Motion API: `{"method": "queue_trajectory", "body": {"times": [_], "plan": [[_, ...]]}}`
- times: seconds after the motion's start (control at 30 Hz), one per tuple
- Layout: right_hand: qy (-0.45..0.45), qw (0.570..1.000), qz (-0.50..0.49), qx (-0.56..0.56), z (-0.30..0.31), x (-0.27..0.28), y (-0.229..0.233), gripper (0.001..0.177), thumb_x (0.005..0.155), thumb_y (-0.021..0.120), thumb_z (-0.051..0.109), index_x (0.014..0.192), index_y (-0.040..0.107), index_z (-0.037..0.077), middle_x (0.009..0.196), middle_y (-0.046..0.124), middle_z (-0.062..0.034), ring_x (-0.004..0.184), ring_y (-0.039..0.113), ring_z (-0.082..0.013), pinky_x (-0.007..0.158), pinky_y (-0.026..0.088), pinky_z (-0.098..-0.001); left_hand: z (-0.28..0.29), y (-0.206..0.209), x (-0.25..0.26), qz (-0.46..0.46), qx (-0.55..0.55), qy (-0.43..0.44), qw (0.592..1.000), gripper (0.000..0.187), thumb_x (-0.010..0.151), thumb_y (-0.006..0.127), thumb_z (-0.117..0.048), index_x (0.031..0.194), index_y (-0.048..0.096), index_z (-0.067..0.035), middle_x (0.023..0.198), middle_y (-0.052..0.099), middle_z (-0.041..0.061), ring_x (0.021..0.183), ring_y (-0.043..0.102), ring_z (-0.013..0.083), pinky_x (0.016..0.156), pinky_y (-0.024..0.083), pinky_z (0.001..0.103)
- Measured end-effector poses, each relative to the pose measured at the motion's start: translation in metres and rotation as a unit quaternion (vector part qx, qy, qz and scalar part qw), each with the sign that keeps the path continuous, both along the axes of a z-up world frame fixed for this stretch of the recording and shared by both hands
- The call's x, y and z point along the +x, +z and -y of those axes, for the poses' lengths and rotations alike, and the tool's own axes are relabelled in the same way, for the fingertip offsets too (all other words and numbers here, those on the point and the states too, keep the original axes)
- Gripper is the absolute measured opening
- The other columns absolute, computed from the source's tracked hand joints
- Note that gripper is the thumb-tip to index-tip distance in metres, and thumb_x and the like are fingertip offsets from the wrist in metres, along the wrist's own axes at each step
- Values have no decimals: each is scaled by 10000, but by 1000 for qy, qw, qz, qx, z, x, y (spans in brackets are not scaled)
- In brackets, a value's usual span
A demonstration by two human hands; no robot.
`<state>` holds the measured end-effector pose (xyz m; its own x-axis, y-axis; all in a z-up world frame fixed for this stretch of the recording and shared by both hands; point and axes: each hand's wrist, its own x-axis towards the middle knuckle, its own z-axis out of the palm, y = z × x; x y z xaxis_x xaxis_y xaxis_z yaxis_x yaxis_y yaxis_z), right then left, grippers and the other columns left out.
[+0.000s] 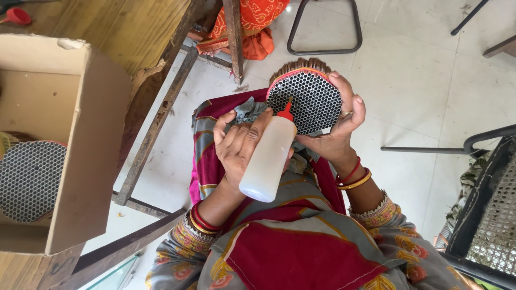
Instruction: Applying a yellow liquid from a squeeze bottle to the center of a circular industrial brush.
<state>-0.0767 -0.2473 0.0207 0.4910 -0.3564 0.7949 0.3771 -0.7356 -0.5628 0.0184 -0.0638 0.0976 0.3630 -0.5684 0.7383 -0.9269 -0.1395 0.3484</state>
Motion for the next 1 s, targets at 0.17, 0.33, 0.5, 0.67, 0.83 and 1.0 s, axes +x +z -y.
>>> {"method": "queue_trajectory", "body": {"times": [0.17, 0.33, 0.5, 0.67, 0.83, 1.0], "plan": [[-6, 1000, 6, -17, 4, 3, 4, 1412, 665, 1035, 120, 1600, -11, 280, 1604, 327, -201, 1492, 393, -374, 1231, 363, -504, 1, -1, 0, 10, 17, 3, 1000, 621, 901, 806, -437, 1290, 656, 24, 1127, 741, 61, 823, 663, 182, 1129, 421, 453], [-37, 999, 7, -34, 8, 2, 6, 1400, 680, 1034, 122, 1596, -17, 253, 1594, 324, -198, 1479, 409, -373, 1231, 366, -501, 1, -12, -1, 19, -2, -17, 1000, 525, 941, 721, -429, 1252, 624, -17, 1273, 698, 111, 960, 686, 225, 1121, 429, 463], [-39, 999, 17, 19, 21, -4, 7, 1423, 725, 1033, 156, 1630, -57, 285, 1661, 304, -168, 1469, 433, -294, 1253, 423, -424, -6, -55, -4, -546, -218, -90, 804, 674, 986, 546, -557, 1339, 549, 17, 1188, 667, 129, 999, 676, 237, 924, 555, 373], [-76, 997, 22, 16, 35, -10, 11, 1447, 714, 1038, 188, 1637, -70, 305, 1639, 316, -145, 1476, 429, -280, 1244, 392, -417, -2, -40, 8, -695, -291, -151, 639, 608, 1035, 543, -552, 1219, 604, 23, 954, 640, 127, 848, 591, 220, 893, 513, 398], [-92, 995, 37, 20, 45, -12, 7, 1431, 739, 1036, 191, 1641, -69, 307, 1619, 310, -135, 1493, 413, -278, 1236, 380, -414, -3, -46, 10, -741, -300, -162, 578, 571, 1022, 529, -560, 1178, 613, -17, 911, 634, 88, 805, 566, 206, 958, 535, 437], [-96, 993, 60, 11, 46, -11, 7, 1433, 699, 1028, 163, 1629, -55, 290, 1653, 301, -147, 1493, 382, -304, 1271, 369, -462, -1, -43, 10, -756, -305, -148, 560, 553, 1004, 517, -548, 1176, 610, -31, 924, 647, 80, 798, 564, 199, 935, 524, 439]]}}
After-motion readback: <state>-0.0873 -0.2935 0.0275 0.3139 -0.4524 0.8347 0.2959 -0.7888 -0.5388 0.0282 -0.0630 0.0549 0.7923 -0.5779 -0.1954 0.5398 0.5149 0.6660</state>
